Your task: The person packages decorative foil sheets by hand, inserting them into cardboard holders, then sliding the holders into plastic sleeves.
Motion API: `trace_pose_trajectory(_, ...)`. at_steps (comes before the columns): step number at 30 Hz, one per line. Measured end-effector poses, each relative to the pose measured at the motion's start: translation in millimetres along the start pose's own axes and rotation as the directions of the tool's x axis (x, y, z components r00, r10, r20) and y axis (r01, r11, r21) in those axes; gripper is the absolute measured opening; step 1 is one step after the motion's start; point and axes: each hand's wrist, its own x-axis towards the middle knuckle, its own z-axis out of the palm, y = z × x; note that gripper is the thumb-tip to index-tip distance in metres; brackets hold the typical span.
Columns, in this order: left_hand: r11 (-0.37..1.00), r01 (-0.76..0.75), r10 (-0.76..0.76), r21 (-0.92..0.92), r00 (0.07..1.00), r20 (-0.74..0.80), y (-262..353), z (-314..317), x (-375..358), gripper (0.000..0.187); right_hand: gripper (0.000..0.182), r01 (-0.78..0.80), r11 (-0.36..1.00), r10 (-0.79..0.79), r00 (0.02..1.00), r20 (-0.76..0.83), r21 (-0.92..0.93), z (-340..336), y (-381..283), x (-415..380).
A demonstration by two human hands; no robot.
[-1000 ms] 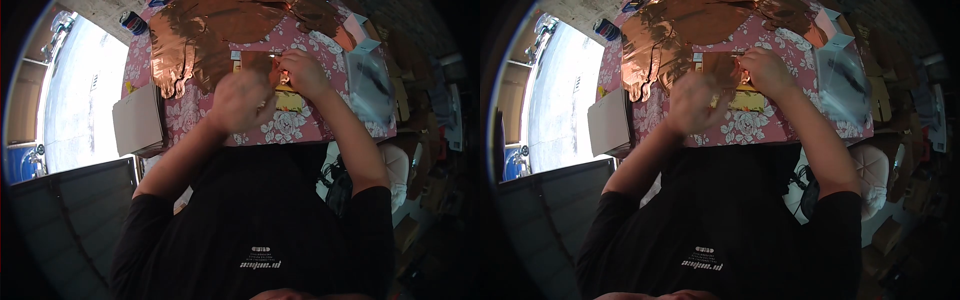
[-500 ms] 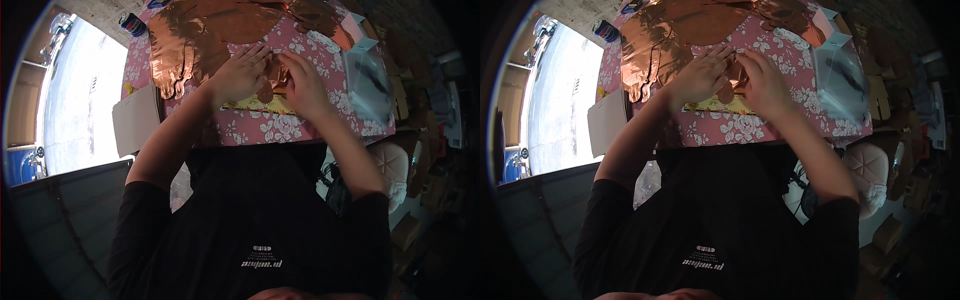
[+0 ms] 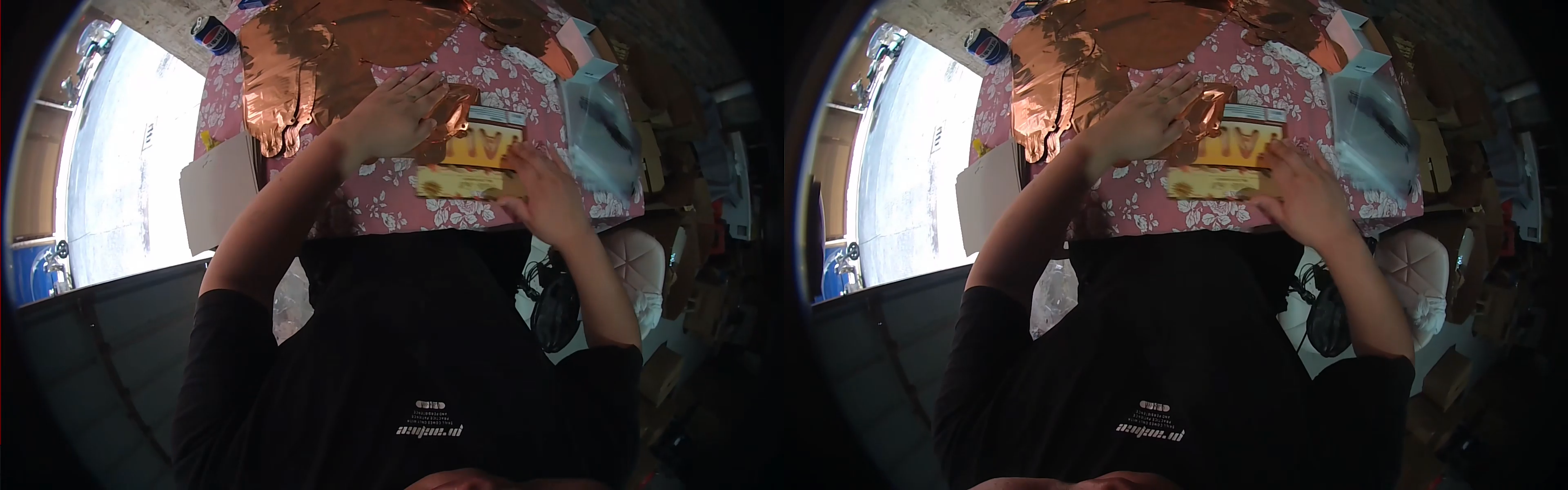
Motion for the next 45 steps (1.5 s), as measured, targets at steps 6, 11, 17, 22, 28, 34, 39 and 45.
trace_pose_trajectory(6, 1.0, -0.015, 0.015, 0.007, 0.999, -0.034, -1.0, 4.2, -1.7, 0.064, 0.036, -0.221, 0.973, 0.222, 0.975, -0.014, 0.06, -19.1, 26.3, 6.9)
trace_pose_trajectory(11, 0.999, -0.007, 0.006, -0.037, 0.999, -0.036, 4.1, -1.2, -1.3, 0.061, 0.038, 0.022, 0.948, 0.121, 0.898, -0.423, 0.318, -0.3, 6.4, 71.8)
trace_pose_trajectory(17, 0.999, -0.013, 0.01, -0.037, 0.997, -0.08, 5.0, -3.5, -3.1, 0.062, 0.047, 0.156, 0.931, -0.035, 0.937, -0.348, 0.328, 43.0, 24.2, 139.2)
trace_pose_trajectory(22, 1.0, -0.031, 0.031, -0.004, 0.996, -0.082, 15.3, -19.7, -4.1, 0.057, 0.049, 0.17, 0.985, -0.153, 0.952, -0.265, 0.042, 44.2, 23.8, 132.5)
trace_pose_trajectory(28, 0.945, -0.035, 0.022, -0.327, 0.999, -0.043, 11.2, -13.0, -7.7, 0.053, 0.053, 0.196, 0.98, -0.196, 0.95, -0.242, -0.024, 41.4, 27.0, 131.0)
trace_pose_trajectory(34, 0.916, -0.108, 0.129, -0.387, 0.991, 0.028, 14.6, -20.8, -22.7, 0.06, 0.069, 0.194, 0.976, -0.213, 0.95, -0.227, -0.103, 43.5, 27.8, 131.7)
trace_pose_trajectory(39, 0.915, -0.082, 0.088, -0.395, 0.996, -0.003, 18.9, -18.6, -21.9, 0.058, 0.072, 0.213, 0.972, -0.231, 0.942, -0.243, -0.096, 42.8, 30.0, 129.8)
trace_pose_trajectory(45, 0.949, -0.093, 0.064, -0.303, 0.992, -0.105, 22.0, -18.2, -15.5, 0.043, 0.074, 0.187, 0.982, -0.184, 0.956, -0.229, -0.012, 43.6, 26.5, 128.3)
